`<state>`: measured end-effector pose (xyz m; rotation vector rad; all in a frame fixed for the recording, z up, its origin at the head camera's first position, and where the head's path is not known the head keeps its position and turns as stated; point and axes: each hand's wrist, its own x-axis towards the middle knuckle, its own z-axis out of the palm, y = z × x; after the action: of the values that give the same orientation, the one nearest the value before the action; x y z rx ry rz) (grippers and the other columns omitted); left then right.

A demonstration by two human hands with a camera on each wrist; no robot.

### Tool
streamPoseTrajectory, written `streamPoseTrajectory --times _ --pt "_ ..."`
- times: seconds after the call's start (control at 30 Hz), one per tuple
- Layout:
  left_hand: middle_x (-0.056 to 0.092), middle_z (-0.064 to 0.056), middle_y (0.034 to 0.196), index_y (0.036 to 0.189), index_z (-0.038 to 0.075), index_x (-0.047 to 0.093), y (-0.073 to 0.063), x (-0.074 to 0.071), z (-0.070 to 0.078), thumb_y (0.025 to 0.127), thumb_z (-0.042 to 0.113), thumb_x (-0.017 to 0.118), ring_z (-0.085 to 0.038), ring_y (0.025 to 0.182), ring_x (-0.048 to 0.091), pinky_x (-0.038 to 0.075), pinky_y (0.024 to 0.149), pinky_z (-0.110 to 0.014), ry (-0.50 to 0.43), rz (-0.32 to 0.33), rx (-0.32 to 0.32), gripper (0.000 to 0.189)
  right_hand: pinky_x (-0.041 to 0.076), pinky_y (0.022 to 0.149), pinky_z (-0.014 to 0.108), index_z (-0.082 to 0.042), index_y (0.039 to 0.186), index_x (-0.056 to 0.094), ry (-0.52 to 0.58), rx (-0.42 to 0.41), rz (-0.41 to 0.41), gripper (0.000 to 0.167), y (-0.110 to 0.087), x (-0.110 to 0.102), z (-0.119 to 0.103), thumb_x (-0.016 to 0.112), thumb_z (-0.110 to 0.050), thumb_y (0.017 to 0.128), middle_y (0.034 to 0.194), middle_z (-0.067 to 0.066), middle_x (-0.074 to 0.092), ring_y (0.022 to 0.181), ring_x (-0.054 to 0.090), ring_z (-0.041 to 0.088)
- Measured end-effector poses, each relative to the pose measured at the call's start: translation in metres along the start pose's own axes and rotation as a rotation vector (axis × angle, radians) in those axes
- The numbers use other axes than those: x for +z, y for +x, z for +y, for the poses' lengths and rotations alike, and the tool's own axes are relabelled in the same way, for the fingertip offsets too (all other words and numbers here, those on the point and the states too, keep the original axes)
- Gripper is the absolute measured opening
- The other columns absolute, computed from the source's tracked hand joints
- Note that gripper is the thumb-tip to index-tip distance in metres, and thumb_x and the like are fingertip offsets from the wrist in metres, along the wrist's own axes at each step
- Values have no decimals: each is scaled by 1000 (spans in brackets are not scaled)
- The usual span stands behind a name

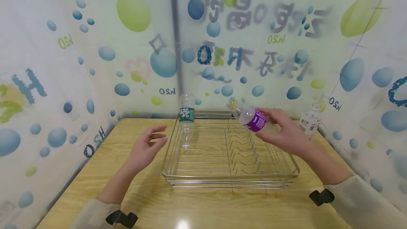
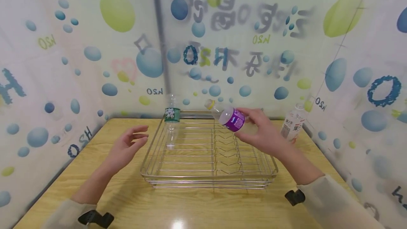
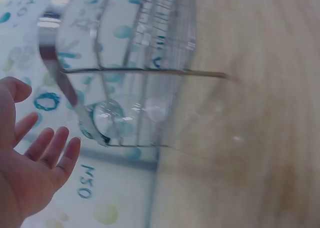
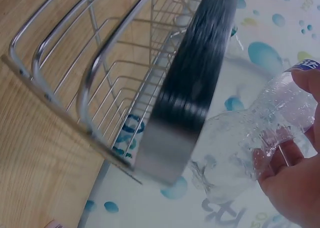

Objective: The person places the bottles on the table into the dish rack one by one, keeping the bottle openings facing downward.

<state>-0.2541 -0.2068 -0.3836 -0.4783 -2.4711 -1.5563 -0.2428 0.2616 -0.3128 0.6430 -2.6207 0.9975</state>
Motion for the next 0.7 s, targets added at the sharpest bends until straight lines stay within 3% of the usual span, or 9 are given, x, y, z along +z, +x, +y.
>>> streamPoseTrajectory --times 0.1,0.17,0.37,0.57,0.7 --pt "60 -14 157 152 6 58 6 1 17 111 20 66 -26 132 67 55 100 -14 -16 8 48 44 52 109 53 -17 159 55 -14 -27 -22 75 1 7 -6 90 -20 93 143 10 59 125 55 25" --pt "60 -13 155 151 9 59 10 5 25 111 19 68 -27 132 68 57 100 -17 -38 -20 75 43 53 109 54 -19 159 56 -21 -29 -40 75 1 12 -10 91 -20 92 143 8 59 125 56 25" --pt "60 -15 153 155 14 55 21 27 49 108 17 71 -36 135 67 61 102 -28 -129 -188 127 50 60 102 58 -23 158 56 -58 -53 -88 74 -1 24 -20 91 -26 93 142 7 58 125 63 30" --pt "58 -8 157 158 22 52 30 53 67 104 21 78 -35 140 64 61 110 -47 -171 -306 117 60 64 94 56 -24 156 59 -102 -107 -115 73 -2 36 -25 92 -26 91 138 11 62 123 64 33" --pt "57 -5 158 158 30 54 36 68 77 99 24 84 -34 138 64 62 108 -50 -132 -350 105 66 64 97 58 -22 155 61 -159 -165 -120 73 -2 42 -28 94 -23 89 138 11 64 124 64 33"
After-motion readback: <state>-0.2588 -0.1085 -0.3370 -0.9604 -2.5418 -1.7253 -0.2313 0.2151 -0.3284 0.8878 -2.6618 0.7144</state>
